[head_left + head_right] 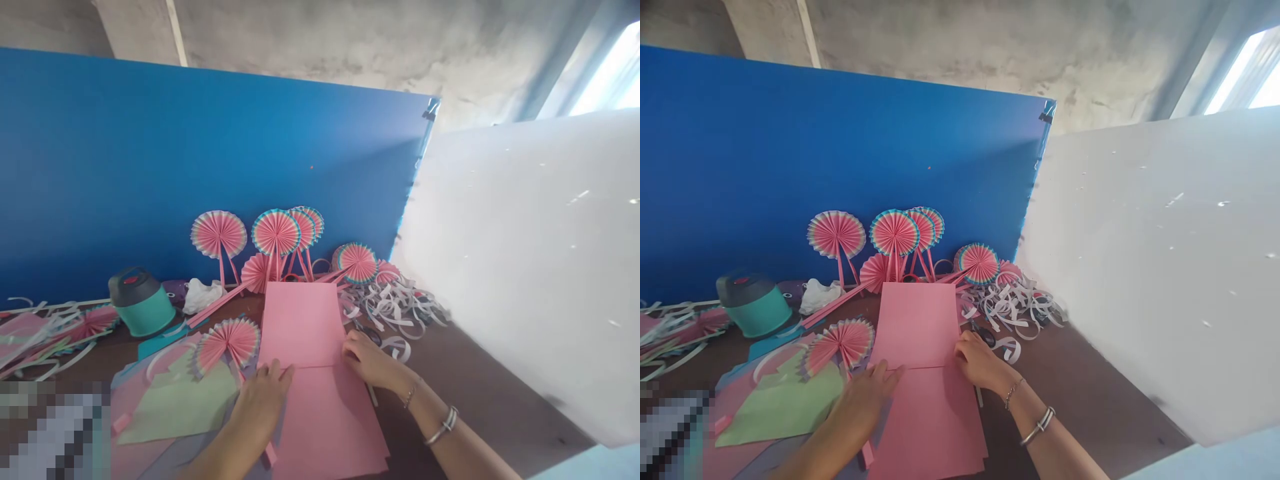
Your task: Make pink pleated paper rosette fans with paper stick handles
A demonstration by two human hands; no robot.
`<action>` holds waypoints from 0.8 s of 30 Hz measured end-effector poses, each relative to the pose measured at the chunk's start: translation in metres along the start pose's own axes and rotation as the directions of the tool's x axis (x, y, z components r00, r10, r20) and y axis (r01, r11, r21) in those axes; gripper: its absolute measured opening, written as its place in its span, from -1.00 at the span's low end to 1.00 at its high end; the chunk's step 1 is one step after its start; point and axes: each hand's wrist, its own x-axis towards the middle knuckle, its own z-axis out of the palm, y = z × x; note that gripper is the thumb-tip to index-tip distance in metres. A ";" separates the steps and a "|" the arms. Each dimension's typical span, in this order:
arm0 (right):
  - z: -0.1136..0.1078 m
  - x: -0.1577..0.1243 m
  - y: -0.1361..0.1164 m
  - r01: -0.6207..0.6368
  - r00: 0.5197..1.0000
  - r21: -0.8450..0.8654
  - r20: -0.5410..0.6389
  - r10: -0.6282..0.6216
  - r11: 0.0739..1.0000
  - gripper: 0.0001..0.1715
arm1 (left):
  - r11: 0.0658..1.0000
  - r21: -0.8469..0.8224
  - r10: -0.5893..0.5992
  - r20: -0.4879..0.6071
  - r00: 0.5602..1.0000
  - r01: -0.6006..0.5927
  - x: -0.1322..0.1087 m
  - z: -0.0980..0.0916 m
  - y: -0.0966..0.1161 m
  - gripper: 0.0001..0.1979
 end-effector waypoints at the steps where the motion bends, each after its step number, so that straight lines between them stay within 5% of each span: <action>1: 0.001 0.001 0.000 -0.016 1.000 -0.001 0.000 0.016 1.000 -0.82 | 1.000 0.001 -0.003 -0.002 1.000 0.003 0.000 -0.001 0.000 -0.34; 6: -0.002 0.001 -0.006 -0.101 0.995 -0.052 -0.034 0.099 0.994 -0.80 | 1.000 0.010 -0.004 -0.014 1.000 0.004 -0.001 -0.002 0.002 -0.35; 10: -0.005 -0.008 -0.024 -0.013 0.993 -0.162 -0.122 -0.007 0.987 -0.47 | 1.000 0.006 -0.006 -0.027 1.000 0.006 0.000 0.002 0.002 -0.36; 13: 0.002 -0.012 -0.045 0.168 0.983 -0.316 -0.015 -0.182 0.934 -0.65 | 1.000 0.006 0.000 -0.046 0.999 0.000 0.001 0.005 0.001 -0.38; 15: 0.011 -0.012 -0.056 0.200 0.980 -0.390 0.086 -0.181 0.899 -0.71 | 1.000 -0.001 0.001 -0.056 0.998 -0.001 0.002 0.008 0.000 -0.39; 21: 0.018 -0.010 -0.067 -0.057 0.992 -0.455 0.074 0.102 0.889 -0.72 | 0.999 -0.035 0.011 -0.060 0.998 -0.013 0.005 0.014 -0.004 -0.40; 24: 0.011 -0.011 -0.064 -0.102 0.985 -0.456 0.080 0.155 0.884 -0.69 | 0.999 -0.043 -0.016 -0.054 0.998 0.014 0.007 0.012 -0.009 -0.56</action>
